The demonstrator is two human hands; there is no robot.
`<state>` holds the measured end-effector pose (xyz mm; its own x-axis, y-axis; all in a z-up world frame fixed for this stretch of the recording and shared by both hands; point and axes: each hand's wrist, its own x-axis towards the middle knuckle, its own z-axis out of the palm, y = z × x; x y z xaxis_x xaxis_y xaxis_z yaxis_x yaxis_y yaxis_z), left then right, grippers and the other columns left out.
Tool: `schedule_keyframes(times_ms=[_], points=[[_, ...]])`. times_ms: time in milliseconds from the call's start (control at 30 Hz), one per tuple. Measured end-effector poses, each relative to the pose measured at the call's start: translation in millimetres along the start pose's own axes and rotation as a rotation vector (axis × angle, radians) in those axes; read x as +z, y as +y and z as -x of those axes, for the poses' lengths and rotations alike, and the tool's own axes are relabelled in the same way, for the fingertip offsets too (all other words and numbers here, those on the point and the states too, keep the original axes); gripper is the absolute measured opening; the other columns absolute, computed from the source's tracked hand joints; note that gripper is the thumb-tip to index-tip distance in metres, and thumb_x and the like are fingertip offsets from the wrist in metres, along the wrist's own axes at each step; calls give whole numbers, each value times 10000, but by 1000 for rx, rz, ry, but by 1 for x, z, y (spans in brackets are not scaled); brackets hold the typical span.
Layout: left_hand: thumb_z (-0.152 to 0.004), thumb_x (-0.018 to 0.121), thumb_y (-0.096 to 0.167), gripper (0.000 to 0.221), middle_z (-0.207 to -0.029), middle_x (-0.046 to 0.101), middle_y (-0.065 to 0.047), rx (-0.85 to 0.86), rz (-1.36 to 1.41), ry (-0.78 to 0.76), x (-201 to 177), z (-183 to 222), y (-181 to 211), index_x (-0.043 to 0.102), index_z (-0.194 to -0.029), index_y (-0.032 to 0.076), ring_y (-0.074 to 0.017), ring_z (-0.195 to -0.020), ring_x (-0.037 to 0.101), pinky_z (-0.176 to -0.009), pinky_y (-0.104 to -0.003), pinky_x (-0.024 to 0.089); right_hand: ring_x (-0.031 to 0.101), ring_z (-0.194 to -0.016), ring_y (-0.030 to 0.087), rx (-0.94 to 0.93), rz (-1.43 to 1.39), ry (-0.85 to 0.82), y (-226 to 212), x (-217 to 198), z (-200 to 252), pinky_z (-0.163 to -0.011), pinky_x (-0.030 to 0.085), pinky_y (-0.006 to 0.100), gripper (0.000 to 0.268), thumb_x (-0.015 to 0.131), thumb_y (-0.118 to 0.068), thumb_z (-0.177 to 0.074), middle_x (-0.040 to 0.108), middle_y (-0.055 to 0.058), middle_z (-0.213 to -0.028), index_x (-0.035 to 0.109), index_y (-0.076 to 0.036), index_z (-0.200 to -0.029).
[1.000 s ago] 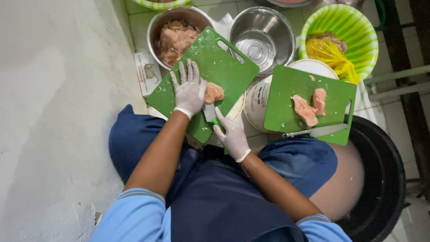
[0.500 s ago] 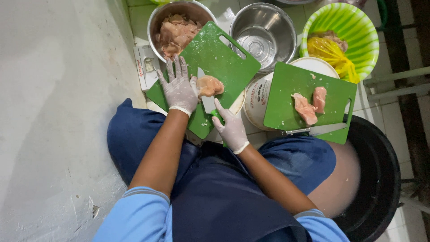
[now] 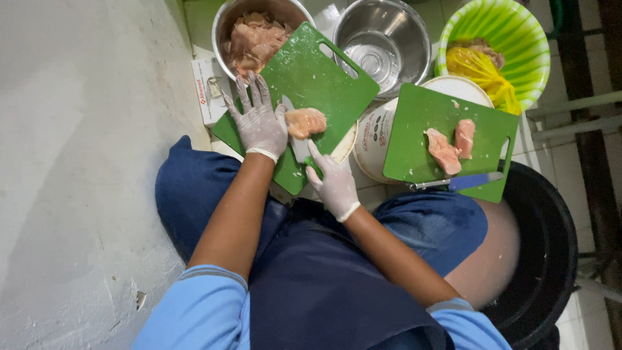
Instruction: Slicing raw poultry breasts into thin strips on a cutting board using a knife.
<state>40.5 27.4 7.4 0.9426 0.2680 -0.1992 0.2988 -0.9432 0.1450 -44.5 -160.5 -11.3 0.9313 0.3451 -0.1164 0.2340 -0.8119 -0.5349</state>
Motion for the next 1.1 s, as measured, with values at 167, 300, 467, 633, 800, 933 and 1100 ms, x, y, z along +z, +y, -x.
schedule_keyframes(times_ms=[167,300,467,633,800,933,1100], points=[[-1040,357,478,738,-1667,13,-114,-22,16,4,5,0,-5,41,-1583,90,-322,-1519,-83,-1194,-653,-63,650,-982,364,-13,-62,-9,-13,-1,-16,-837,541,491,581,527,-354,-950,644,92,-1045,367,-355,-1509],[-1043,343,493,744,-1669,0,-108,-19,31,-5,4,0,-3,25,-1586,96,-331,-1519,-82,-1189,-659,-69,648,-986,365,-38,-68,-15,-5,4,3,-826,542,487,600,545,-326,-945,650,103,-1031,366,-326,-1517],[-1040,336,476,723,-1667,24,-116,8,20,20,-3,4,1,56,-1583,89,-323,-1518,-88,-1183,-667,-63,654,-984,360,-43,-43,-31,4,9,15,-822,542,479,607,550,-346,-938,659,83,-1055,358,-360,-1514],[-1054,318,474,715,-1666,-7,-127,14,3,30,9,2,0,47,-1588,83,-334,-1511,-117,-1181,-667,-80,656,-941,372,-100,-35,7,0,15,-7,-800,545,493,602,542,-346,-946,654,104,-1017,352,-346,-1518],[-1048,338,494,728,-1661,-82,-113,30,-32,35,0,9,4,32,-1603,137,-329,-1513,-141,-1177,-659,-110,654,-998,366,-63,-28,-43,5,8,10,-833,540,485,607,546,-335,-938,666,78,-1094,360,-365,-1514],[-1033,405,488,757,-1654,-94,-139,39,14,17,-8,7,1,23,-1605,173,-341,-1511,-144,-1181,-660,-97,655,-1037,339,-28,-40,-100,7,-7,29,-846,544,468,597,546,-372,-927,673,43,-1138,373,-414,-1497],[-1049,257,576,542,-1575,317,-73,10,532,189,6,-7,-23,483,-1437,273,-315,-1491,107,-1166,-617,24,633,-1097,338,5,-78,-121,11,-4,30,-874,539,467,594,553,-386,-932,658,34,-1212,362,-443,-1492]])
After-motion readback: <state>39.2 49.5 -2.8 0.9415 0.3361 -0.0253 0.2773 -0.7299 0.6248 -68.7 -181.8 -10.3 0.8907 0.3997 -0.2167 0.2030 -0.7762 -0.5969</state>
